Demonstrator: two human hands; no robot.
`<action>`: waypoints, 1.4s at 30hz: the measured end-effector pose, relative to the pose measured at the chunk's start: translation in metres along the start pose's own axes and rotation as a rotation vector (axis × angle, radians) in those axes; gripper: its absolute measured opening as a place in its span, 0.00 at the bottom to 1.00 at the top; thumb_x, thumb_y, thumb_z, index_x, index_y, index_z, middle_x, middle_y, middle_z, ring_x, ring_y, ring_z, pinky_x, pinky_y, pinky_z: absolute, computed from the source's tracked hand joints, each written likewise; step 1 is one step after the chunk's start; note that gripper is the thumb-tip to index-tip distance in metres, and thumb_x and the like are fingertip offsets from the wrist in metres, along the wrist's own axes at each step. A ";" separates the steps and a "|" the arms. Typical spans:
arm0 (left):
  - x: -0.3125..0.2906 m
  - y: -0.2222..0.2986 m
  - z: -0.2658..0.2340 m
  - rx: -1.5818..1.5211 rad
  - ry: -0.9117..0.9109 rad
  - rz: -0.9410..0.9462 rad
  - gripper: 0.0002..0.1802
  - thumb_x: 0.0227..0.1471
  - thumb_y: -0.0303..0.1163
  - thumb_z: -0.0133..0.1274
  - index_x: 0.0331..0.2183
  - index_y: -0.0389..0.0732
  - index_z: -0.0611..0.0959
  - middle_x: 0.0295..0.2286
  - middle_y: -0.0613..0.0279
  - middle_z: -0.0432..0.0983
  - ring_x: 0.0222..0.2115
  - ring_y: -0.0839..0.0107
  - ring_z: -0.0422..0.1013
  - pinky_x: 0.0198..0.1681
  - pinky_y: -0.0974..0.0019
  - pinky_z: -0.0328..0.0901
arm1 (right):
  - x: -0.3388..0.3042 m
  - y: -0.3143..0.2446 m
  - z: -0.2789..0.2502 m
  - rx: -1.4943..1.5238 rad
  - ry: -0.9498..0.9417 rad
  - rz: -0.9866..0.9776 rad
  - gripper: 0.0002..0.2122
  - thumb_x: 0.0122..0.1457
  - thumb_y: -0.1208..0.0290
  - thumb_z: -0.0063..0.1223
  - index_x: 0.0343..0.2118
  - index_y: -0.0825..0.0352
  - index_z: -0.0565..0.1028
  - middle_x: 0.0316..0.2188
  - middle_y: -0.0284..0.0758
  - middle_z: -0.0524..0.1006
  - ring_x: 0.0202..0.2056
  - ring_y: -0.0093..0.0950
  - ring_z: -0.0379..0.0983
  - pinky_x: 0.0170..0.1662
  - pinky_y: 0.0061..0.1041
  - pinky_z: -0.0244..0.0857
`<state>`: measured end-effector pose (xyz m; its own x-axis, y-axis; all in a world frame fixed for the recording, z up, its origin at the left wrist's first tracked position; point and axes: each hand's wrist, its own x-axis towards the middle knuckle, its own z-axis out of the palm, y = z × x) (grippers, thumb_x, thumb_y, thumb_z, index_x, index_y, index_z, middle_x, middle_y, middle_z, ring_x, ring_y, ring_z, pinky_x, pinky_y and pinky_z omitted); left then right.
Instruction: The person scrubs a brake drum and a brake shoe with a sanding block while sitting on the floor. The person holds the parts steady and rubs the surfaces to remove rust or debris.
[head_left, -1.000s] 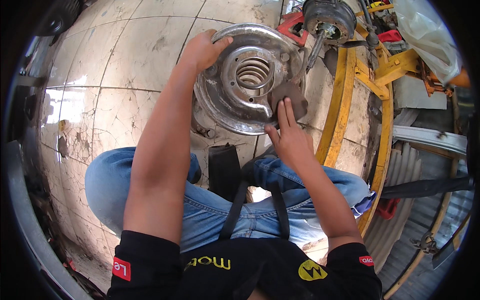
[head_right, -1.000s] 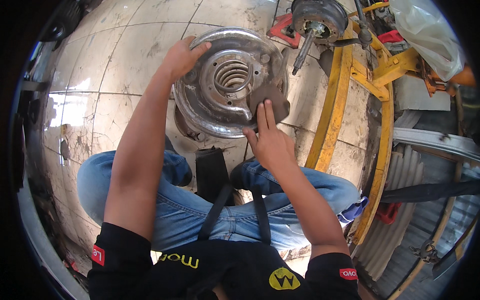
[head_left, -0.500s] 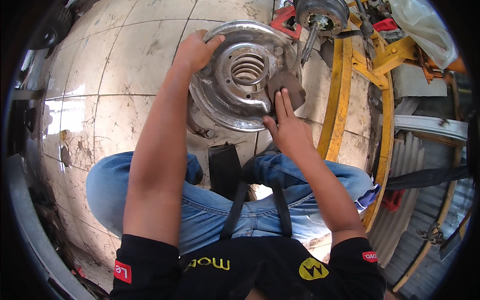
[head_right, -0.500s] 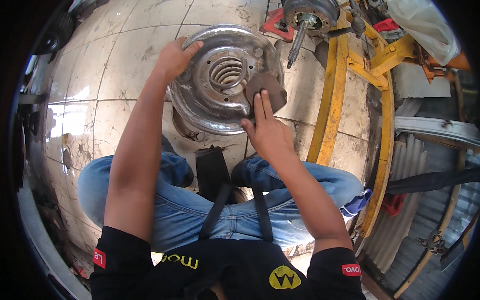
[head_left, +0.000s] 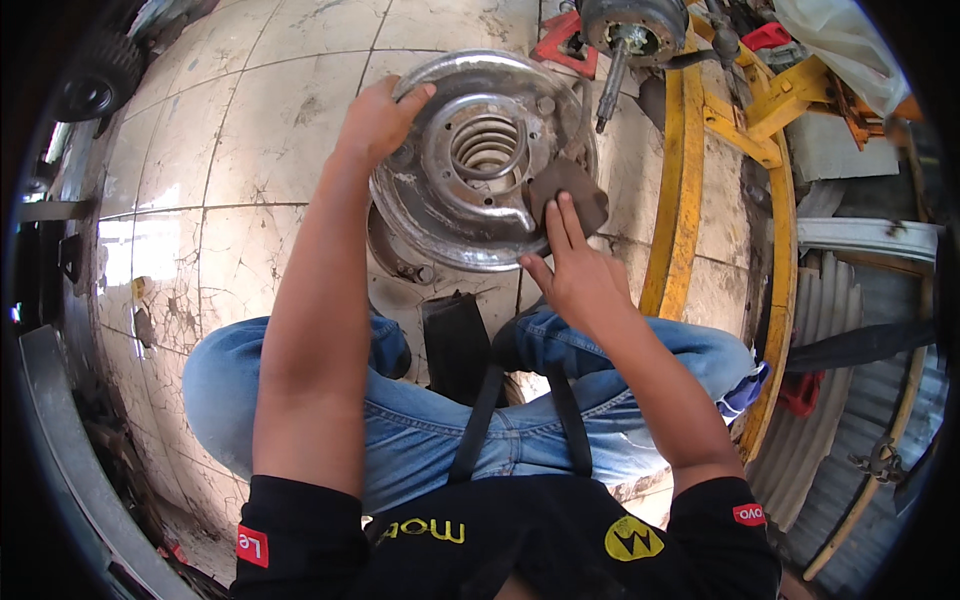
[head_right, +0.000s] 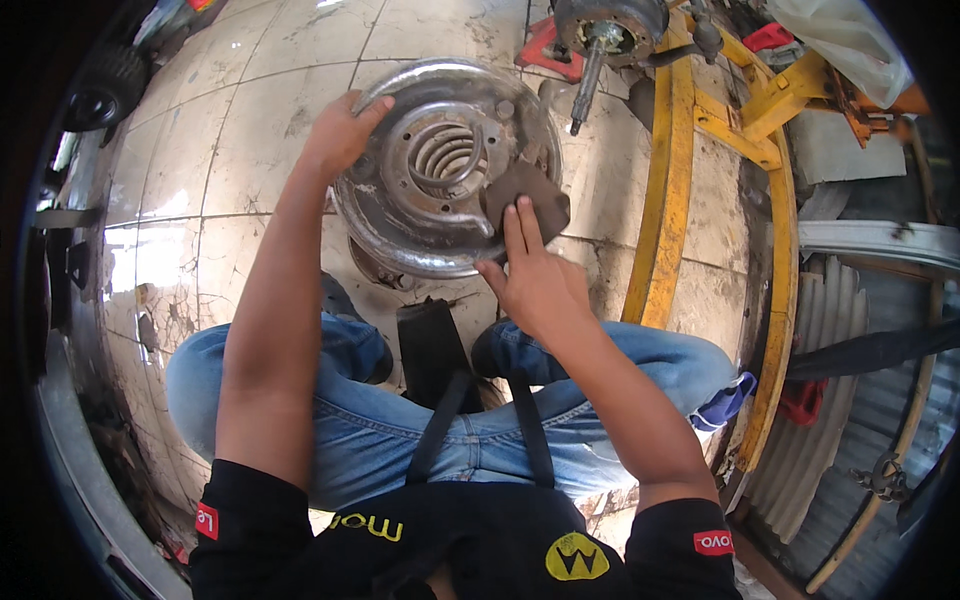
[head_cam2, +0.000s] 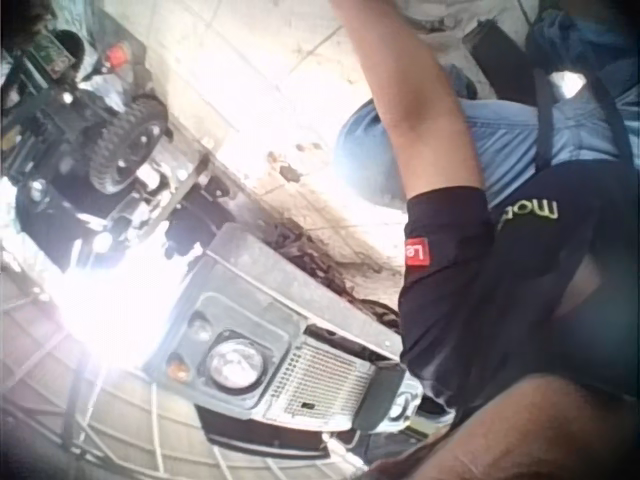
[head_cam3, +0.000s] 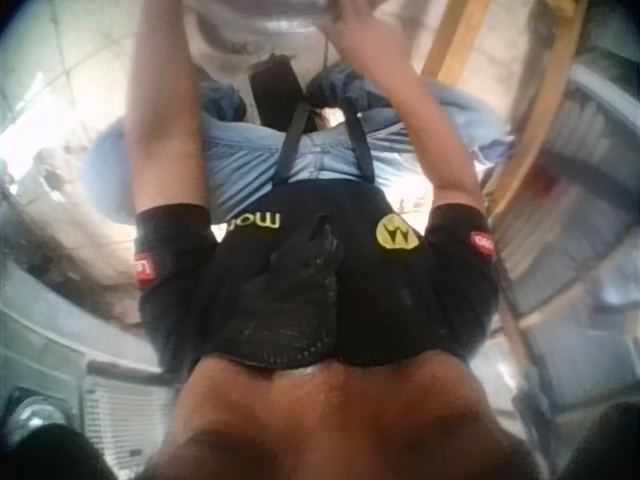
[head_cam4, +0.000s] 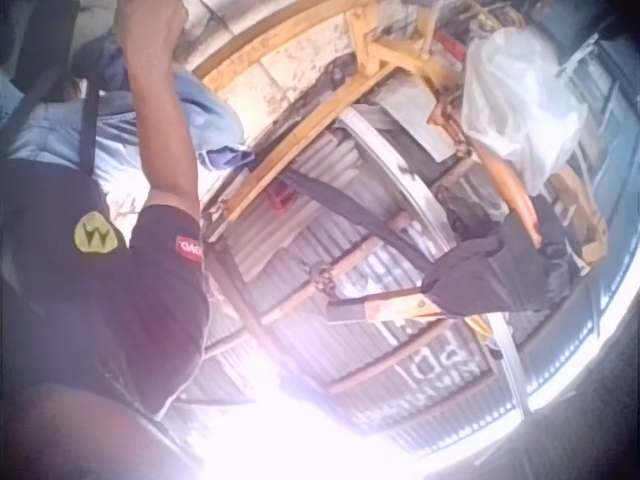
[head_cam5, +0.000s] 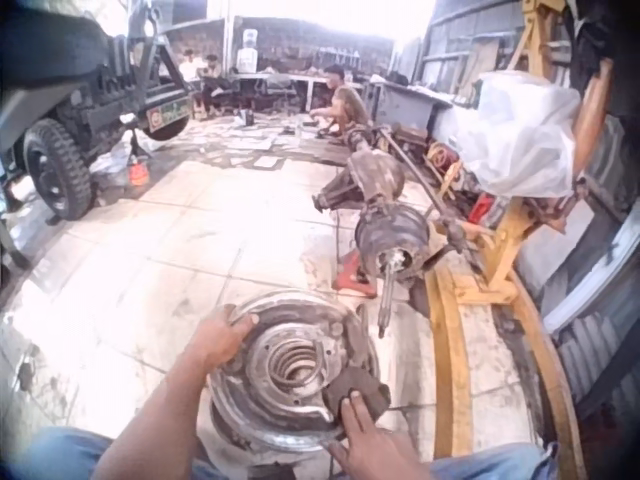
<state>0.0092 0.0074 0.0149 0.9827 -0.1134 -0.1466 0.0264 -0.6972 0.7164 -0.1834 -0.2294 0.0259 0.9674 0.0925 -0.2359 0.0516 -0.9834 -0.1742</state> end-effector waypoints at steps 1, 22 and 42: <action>0.001 -0.002 0.002 -0.032 0.010 -0.002 0.48 0.53 0.59 0.54 0.56 0.24 0.68 0.50 0.34 0.70 0.54 0.48 0.68 0.56 0.57 0.62 | 0.004 -0.002 0.000 0.011 0.012 0.005 0.35 0.63 0.46 0.42 0.64 0.70 0.56 0.67 0.45 0.52 0.38 0.44 0.79 0.36 0.40 0.74; 0.012 -0.010 0.012 -0.017 0.091 0.025 0.45 0.53 0.59 0.53 0.55 0.27 0.70 0.49 0.36 0.72 0.53 0.49 0.68 0.56 0.57 0.62 | 0.009 0.003 -0.004 -0.055 -0.069 0.019 0.41 0.61 0.40 0.40 0.66 0.69 0.50 0.69 0.44 0.45 0.41 0.44 0.78 0.39 0.40 0.73; 0.012 -0.003 0.004 -0.057 -0.001 -0.011 0.45 0.53 0.58 0.53 0.56 0.26 0.69 0.51 0.36 0.71 0.54 0.49 0.67 0.56 0.57 0.62 | 0.017 0.001 0.000 -0.035 0.017 0.027 0.38 0.62 0.43 0.41 0.65 0.70 0.53 0.68 0.44 0.51 0.40 0.45 0.78 0.39 0.40 0.73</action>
<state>0.0201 0.0049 0.0081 0.9821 -0.1066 -0.1553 0.0477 -0.6569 0.7525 -0.1670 -0.2285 0.0219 0.9727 0.0630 -0.2235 0.0332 -0.9903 -0.1346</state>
